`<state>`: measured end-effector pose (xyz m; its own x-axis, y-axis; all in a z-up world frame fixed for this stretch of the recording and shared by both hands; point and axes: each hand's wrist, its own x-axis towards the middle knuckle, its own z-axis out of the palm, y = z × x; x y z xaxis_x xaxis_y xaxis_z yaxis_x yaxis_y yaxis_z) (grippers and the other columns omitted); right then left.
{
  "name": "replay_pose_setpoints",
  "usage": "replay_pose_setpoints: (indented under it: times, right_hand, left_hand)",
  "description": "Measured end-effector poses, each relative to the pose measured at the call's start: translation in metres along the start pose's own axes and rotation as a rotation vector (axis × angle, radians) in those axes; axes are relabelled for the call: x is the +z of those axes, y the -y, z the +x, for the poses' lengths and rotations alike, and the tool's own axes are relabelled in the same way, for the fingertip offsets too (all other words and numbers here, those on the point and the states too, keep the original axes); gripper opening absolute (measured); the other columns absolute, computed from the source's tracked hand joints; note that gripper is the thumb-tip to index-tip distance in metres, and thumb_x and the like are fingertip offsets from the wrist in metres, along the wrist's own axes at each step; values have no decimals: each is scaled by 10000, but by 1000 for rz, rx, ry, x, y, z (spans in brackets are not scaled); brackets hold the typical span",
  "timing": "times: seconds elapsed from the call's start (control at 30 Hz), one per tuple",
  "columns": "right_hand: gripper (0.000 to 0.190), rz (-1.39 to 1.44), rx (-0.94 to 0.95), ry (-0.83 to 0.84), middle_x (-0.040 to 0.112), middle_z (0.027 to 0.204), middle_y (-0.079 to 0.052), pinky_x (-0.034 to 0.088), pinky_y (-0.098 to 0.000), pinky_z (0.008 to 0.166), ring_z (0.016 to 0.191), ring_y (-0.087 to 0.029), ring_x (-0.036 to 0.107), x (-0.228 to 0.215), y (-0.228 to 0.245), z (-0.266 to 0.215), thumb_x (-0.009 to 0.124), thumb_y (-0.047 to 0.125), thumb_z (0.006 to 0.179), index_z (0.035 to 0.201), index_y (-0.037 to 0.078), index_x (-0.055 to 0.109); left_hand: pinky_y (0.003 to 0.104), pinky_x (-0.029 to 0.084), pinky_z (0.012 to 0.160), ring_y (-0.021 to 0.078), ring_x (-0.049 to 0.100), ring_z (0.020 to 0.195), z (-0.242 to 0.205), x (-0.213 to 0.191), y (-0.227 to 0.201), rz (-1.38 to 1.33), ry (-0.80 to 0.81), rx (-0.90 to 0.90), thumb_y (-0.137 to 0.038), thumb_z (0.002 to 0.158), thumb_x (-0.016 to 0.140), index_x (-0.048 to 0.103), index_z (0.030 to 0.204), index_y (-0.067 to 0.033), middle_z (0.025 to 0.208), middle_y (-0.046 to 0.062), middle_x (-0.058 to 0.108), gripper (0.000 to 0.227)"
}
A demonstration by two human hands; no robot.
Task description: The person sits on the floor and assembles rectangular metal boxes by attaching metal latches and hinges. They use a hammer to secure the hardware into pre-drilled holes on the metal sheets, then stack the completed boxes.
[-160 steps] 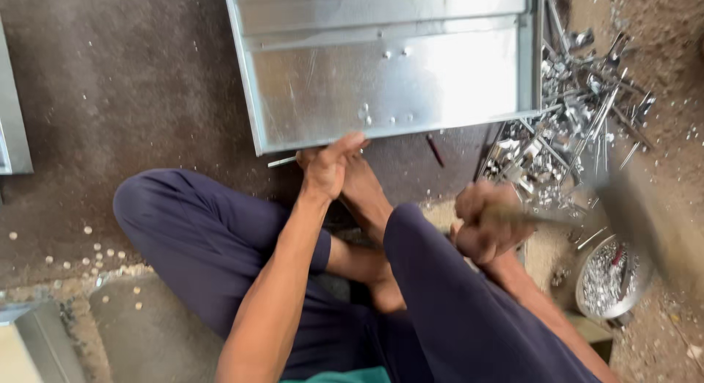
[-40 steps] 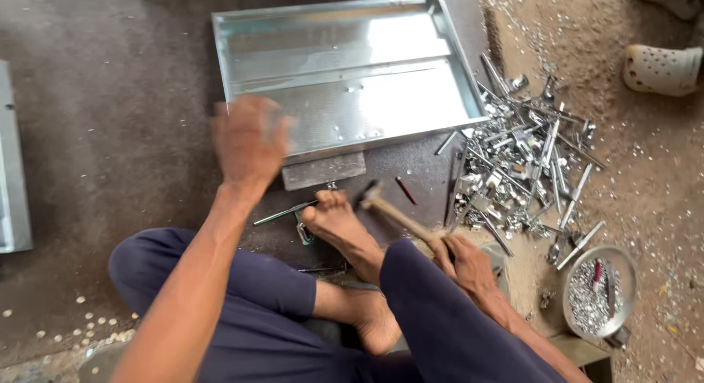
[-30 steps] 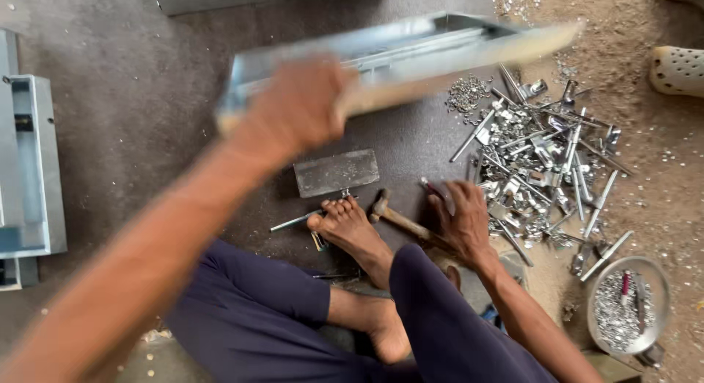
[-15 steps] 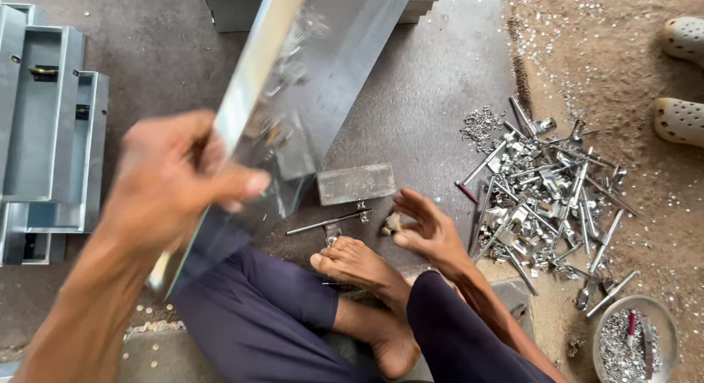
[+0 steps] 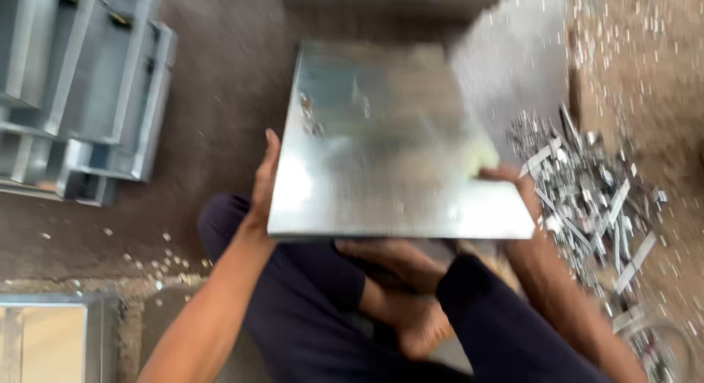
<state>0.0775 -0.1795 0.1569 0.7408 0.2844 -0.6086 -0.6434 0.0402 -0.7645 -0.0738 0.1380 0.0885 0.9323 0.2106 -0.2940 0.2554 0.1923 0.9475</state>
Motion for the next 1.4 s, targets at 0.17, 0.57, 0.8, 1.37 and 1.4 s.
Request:
replay_pose_setpoints:
  times: [0.17, 0.57, 0.8, 1.37, 1.4]
  right_hand:
    - [231, 394, 36, 84, 653, 799, -95, 600, -312, 462, 512, -195, 639, 3, 61, 18, 717, 207, 1021, 996, -14, 659]
    - [264, 530, 47, -78, 552, 665, -35, 446, -177, 306, 360, -113, 519, 50, 124, 22, 649, 171, 1096, 924, 19, 517]
    - [328, 60, -99, 140, 634, 792, -79, 496, -213, 359, 516, -126, 637, -2, 106, 46, 722, 284, 1022, 1054, -29, 629]
    - [253, -1237, -683, -413, 699, 1068, -163, 610, -355, 701, 808, -253, 678, -156, -8, 179, 702, 116, 988, 1234, 61, 726]
    - [208, -1274, -736, -391, 704, 1070, -163, 615, -351, 720, 835, -255, 683, -160, -8, 192, 716, 115, 992, 1194, 72, 742]
  left_hand:
    - [507, 365, 1075, 450, 544, 1204, 15, 84, 72, 963, -141, 736, -329, 790, 673, 569, 1322, 26, 1312, 278, 589, 648]
    - [432, 578, 682, 245, 752, 819, 65, 132, 91, 1326, 172, 354, -158, 985, 626, 777, 888, -173, 917, 62, 753, 180]
    - [406, 516, 959, 276, 640, 1111, 35, 32, 116, 1239, 123, 775, -97, 735, 644, 736, 1063, -177, 1179, 22, 697, 349]
    - [472, 462, 946, 299, 606, 1099, 83, -60, 71, 1068, -619, 446, -165, 1110, 633, 687, 1228, -95, 1118, 95, 640, 148]
    - [457, 480, 918, 293, 614, 1068, 89, -62, 63, 972, -646, 439, -203, 1119, 635, 687, 1238, -87, 1108, 104, 636, 174]
